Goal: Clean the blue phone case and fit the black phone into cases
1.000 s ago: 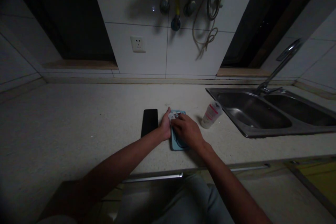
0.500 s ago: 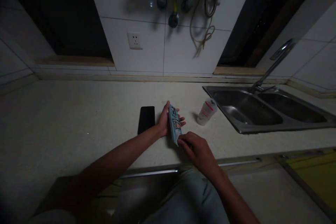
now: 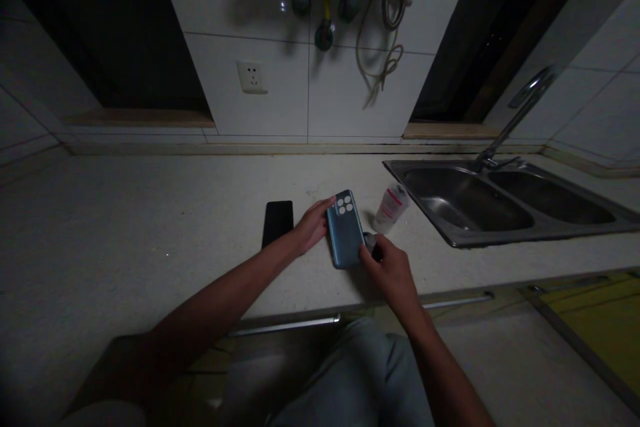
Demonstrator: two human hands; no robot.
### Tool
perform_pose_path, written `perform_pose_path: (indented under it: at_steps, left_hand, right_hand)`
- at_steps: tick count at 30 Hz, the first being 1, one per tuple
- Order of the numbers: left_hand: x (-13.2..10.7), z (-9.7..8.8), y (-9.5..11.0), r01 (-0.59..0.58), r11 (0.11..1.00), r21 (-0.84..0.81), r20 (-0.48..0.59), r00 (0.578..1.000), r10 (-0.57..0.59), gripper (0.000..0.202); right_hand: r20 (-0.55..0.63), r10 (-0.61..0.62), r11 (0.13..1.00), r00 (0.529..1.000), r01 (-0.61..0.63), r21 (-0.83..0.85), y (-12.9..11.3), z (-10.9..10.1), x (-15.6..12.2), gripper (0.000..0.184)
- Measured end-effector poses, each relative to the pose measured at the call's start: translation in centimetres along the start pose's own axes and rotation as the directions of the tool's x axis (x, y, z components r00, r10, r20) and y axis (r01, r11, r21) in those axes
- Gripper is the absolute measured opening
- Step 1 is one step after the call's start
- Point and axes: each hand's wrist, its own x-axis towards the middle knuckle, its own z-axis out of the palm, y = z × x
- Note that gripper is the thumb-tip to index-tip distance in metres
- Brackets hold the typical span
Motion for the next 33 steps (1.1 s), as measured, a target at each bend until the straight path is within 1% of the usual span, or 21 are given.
perform_pose_path:
  at_steps: [2, 4, 5, 8, 9, 11, 13, 16, 19, 22, 26, 28, 30, 31, 32, 33]
  left_hand:
    - [0.2, -0.5, 0.5, 0.036, 0.992, 0.120, 0.008, 0.999, -0.037, 0.025]
    - [0.4, -1.0, 0.8, 0.047, 0.971, 0.234, 0.011, 0.999, -0.051, 0.020]
    - [0.5, -1.3, 0.8, 0.048, 0.959, 0.279, -0.011, 0.999, -0.047, 0.022]
    - [0.9, -1.8, 0.5, 0.040, 0.929, 0.368, -0.099, 0.995, -0.003, 0.040]
    - [1.0, -2.0, 0.3, 0.028, 0.922, 0.386, -0.106, 0.994, 0.014, 0.043]
    - [1.2, -2.2, -0.1, 0.003, 0.914, 0.405, -0.078, 0.997, 0.031, 0.039]
    - [1.3, -2.3, -0.2, -0.008, 0.910, 0.415, -0.041, 0.999, 0.027, 0.031]
    - [1.4, -2.5, -0.1, -0.001, 0.894, 0.449, -0.030, 0.999, 0.016, 0.021]
    - [1.5, -2.7, 0.1, 0.004, 0.886, 0.463, -0.027, 1.000, 0.010, 0.017]
    - [1.6, -2.9, 0.3, 0.018, 0.889, 0.458, -0.038, 0.999, -0.001, 0.014]
    - [1.6, -2.9, 0.4, 0.028, 0.889, 0.457, -0.079, 0.997, 0.009, 0.016]
    - [1.4, -2.7, 0.3, 0.018, 0.889, 0.457, -0.092, 0.995, 0.028, 0.020]
    - [1.2, -2.4, 0.0, 0.004, 0.885, 0.465, -0.105, 0.993, 0.050, 0.024]
    - [1.1, -2.3, -0.1, -0.003, 0.883, 0.469, -0.106, 0.993, 0.060, 0.025]
    - [1.0, -2.2, -0.2, -0.012, 0.881, 0.472, -0.102, 0.992, 0.069, 0.025]
    - [1.0, -2.1, -0.3, -0.020, 0.880, 0.474, -0.096, 0.993, 0.074, 0.025]
  right_hand:
    - [-0.003, 0.033, 0.999, 0.999, -0.033, -0.039, 1.1, -0.3, 0.4, 0.035]
    - [-0.004, 0.048, 0.997, 0.999, -0.048, -0.065, 1.9, -0.5, 0.6, 0.040]
    - [-0.005, 0.051, 0.996, 0.999, -0.051, -0.073, 2.1, -0.6, 0.7, 0.043]
    - [-0.022, 0.047, 0.995, 0.999, -0.048, -0.084, 2.4, -0.8, 0.6, 0.048]
    - [-0.034, 0.040, 0.996, 0.999, -0.043, -0.081, 2.4, -0.9, 0.5, 0.048]
    - [-0.060, 0.025, 0.998, 0.998, -0.029, -0.055, 2.3, -1.0, 0.4, 0.046]
    - [-0.076, 0.026, 1.000, 0.997, -0.026, -0.003, 2.3, -1.1, 0.2, 0.043]
    - [-0.068, 0.086, 0.986, 0.994, -0.076, 0.149, 2.3, -1.2, 0.0, 0.044]
    - [-0.047, 0.168, 0.932, 0.985, -0.143, 0.333, 2.3, -1.2, 0.0, 0.045]
    - [-0.097, 0.242, 0.879, 0.965, -0.177, 0.442, 2.4, -1.2, 0.0, 0.044]
    - [-0.211, 0.321, 0.800, 0.923, -0.146, 0.582, 2.8, -1.4, 0.2, 0.042]
    - [-0.208, 0.346, 0.730, 0.915, -0.123, 0.673, 3.0, -1.6, 0.4, 0.042]
    - [-0.180, 0.341, 0.654, 0.923, -0.095, 0.751, 3.3, -1.8, 0.8, 0.041]
    - [-0.182, 0.334, 0.638, 0.925, -0.080, 0.766, 3.4, -1.8, 1.0, 0.040]
    - [-0.191, 0.321, 0.648, 0.928, -0.068, 0.758, 3.5, -1.8, 1.2, 0.040]
    - [-0.200, 0.298, 0.685, 0.933, -0.063, 0.725, 3.6, -1.7, 1.4, 0.041]
